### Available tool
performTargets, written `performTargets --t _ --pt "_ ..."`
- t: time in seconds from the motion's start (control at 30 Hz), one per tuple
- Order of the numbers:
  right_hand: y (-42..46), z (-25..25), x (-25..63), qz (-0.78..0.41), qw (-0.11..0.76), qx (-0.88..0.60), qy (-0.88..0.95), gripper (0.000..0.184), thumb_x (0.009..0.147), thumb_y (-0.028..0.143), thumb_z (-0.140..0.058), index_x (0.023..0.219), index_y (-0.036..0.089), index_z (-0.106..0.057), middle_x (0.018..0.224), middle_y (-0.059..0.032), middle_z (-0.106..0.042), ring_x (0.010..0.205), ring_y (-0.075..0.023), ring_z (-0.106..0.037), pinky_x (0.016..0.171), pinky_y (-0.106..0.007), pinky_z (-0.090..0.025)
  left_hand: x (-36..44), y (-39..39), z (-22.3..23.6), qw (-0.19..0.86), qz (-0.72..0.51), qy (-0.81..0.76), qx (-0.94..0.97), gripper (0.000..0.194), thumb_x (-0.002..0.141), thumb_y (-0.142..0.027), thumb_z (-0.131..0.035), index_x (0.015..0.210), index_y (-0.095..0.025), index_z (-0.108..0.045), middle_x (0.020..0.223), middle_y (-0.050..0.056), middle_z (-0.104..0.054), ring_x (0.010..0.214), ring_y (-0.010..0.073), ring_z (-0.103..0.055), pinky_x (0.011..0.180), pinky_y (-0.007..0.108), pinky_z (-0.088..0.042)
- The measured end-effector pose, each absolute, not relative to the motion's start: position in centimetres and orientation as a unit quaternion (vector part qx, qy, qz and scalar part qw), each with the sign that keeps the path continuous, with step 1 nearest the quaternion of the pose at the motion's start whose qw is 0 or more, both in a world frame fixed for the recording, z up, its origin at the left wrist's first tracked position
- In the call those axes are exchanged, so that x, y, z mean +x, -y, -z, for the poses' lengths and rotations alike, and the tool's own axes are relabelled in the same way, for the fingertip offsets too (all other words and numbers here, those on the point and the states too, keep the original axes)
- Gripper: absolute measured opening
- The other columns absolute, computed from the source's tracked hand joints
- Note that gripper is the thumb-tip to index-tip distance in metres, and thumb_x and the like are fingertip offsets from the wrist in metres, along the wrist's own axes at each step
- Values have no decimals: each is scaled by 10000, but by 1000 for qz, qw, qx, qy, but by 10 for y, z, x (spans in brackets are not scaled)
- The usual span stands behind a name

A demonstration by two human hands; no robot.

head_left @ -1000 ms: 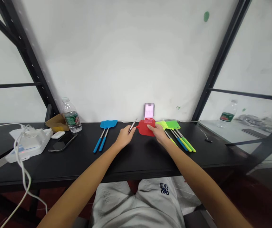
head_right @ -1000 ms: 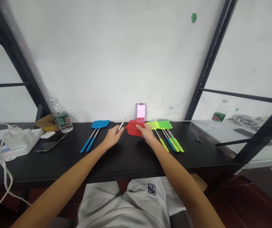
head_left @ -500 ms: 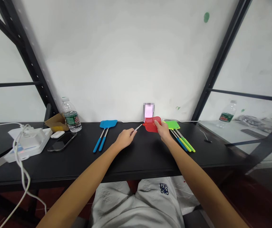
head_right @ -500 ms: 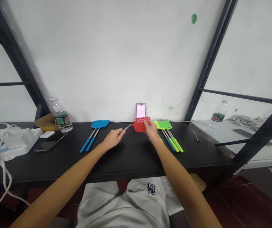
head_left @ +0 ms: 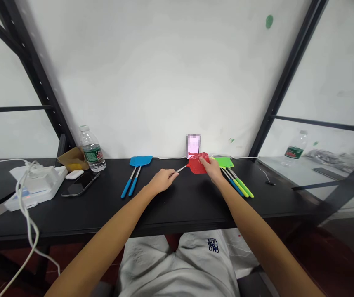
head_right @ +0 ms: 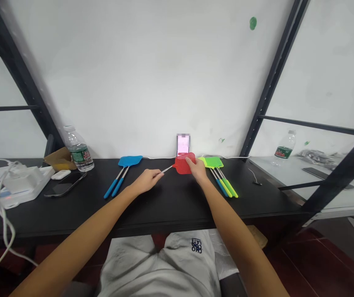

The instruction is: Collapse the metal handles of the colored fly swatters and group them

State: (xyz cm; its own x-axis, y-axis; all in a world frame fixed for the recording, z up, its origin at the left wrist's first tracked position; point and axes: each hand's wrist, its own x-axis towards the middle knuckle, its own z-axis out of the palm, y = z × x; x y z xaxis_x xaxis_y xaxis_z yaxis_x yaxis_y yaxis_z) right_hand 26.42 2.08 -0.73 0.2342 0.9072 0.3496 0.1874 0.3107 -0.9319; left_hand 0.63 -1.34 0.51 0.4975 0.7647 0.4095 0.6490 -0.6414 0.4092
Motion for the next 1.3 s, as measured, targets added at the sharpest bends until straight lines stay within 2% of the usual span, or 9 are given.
performTargets --t 0.23,0.7,0.97,1.17,1.3 --pt "-13 2 272 -369 558 -493 556 479 727 527 -725 990 126 -726 941 -122 -749 853 -267 -724 724 -339 -590 5 14 -4 115 -251 -388 879 411 949 -465 -402 760 -181 -631 639 6 -592 583 121 -493 574 245 -292" --pt "-4 -4 269 -368 555 -474 576 419 695 462 -773 967 147 -725 925 -108 -751 828 -264 -724 726 -350 -594 6 19 -5 114 -232 -405 877 418 946 -479 -401 834 -197 -689 726 35 -665 637 154 -558 596 252 -334" --pt "-14 9 273 -376 496 -504 599 423 694 467 -765 959 140 -726 924 -109 -751 805 -242 -724 720 -346 -590 10 23 -3 83 -213 -422 877 371 945 -448 -422 895 -213 -705 787 58 -689 664 167 -586 616 250 -351" --pt "-10 6 269 -362 525 -472 608 444 671 460 -776 982 148 -720 957 -99 -748 841 -240 -719 770 -364 -581 8 21 -3 93 -224 -415 877 376 943 -453 -418 849 -203 -684 757 50 -673 640 156 -562 597 249 -329" --pt "-7 4 265 -374 555 -441 598 484 662 499 -770 992 149 -711 949 -99 -747 850 -260 -717 756 -373 -580 7 20 -3 122 -241 -394 879 419 939 -477 -408 770 -182 -652 669 29 -629 597 138 -518 573 245 -311"
